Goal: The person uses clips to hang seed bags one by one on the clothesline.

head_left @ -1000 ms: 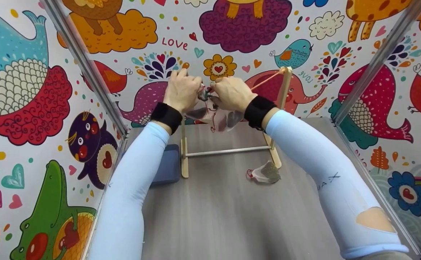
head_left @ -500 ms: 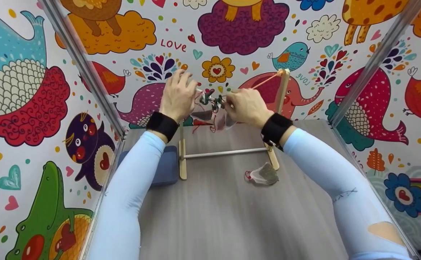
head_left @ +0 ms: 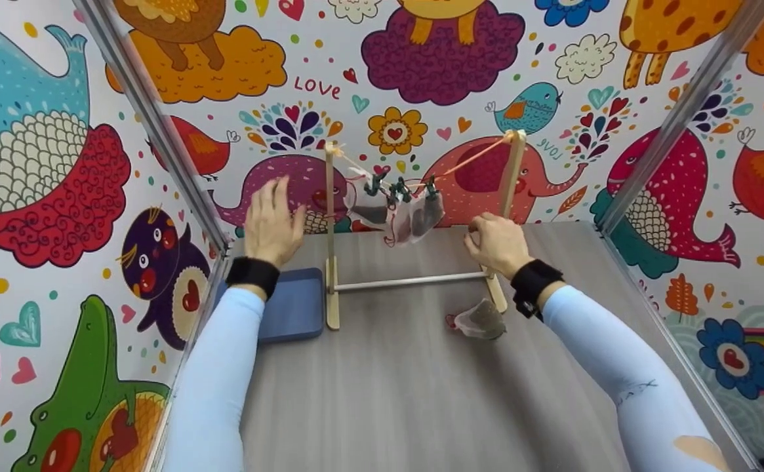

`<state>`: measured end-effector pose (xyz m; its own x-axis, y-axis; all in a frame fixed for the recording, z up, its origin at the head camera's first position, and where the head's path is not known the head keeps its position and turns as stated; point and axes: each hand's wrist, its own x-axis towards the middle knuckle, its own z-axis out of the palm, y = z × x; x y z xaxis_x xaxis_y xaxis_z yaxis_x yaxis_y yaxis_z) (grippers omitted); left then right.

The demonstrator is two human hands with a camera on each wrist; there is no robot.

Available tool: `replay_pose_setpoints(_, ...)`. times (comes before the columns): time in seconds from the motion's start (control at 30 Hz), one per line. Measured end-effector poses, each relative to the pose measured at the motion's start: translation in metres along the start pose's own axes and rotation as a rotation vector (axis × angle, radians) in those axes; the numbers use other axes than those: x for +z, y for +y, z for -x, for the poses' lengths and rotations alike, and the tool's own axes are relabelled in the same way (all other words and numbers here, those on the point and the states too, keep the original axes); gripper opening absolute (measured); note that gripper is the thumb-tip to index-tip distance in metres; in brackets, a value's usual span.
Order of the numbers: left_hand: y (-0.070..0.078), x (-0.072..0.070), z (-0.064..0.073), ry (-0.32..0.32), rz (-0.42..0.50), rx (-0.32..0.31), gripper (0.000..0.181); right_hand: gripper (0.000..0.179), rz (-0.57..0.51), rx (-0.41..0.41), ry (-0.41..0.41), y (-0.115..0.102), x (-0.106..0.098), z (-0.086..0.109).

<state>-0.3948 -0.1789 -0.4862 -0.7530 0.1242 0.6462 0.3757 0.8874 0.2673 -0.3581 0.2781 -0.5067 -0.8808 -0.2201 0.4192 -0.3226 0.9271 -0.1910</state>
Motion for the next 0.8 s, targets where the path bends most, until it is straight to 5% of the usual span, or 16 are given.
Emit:
replay_pose_setpoints(0.27,-0.069,0.036,0.089,-0.191,-0.063,-0.238,0.054,0.03,-0.023,0.111,-0.113,0.031,0.035,0.038)
replay_pose_setpoints(0.43,-0.082,0.049,0.132,-0.422,-0.08,-0.452,0.056,0.032,-0.04,0.155,-0.202,0.035,0.051,0.059)
replay_pose_setpoints(0.63,-0.083,0.068,0.155,-0.715,-0.048,-0.531,0.072,0.034,-0.041,0.168,-0.268,0.032,0.062,0.071)
replay_pose_setpoints(0.8,-0.078,0.073,0.163,-0.864,-0.035,-0.524,0.076,0.034,-0.059,0.157,-0.267,0.028,0.066,0.072)
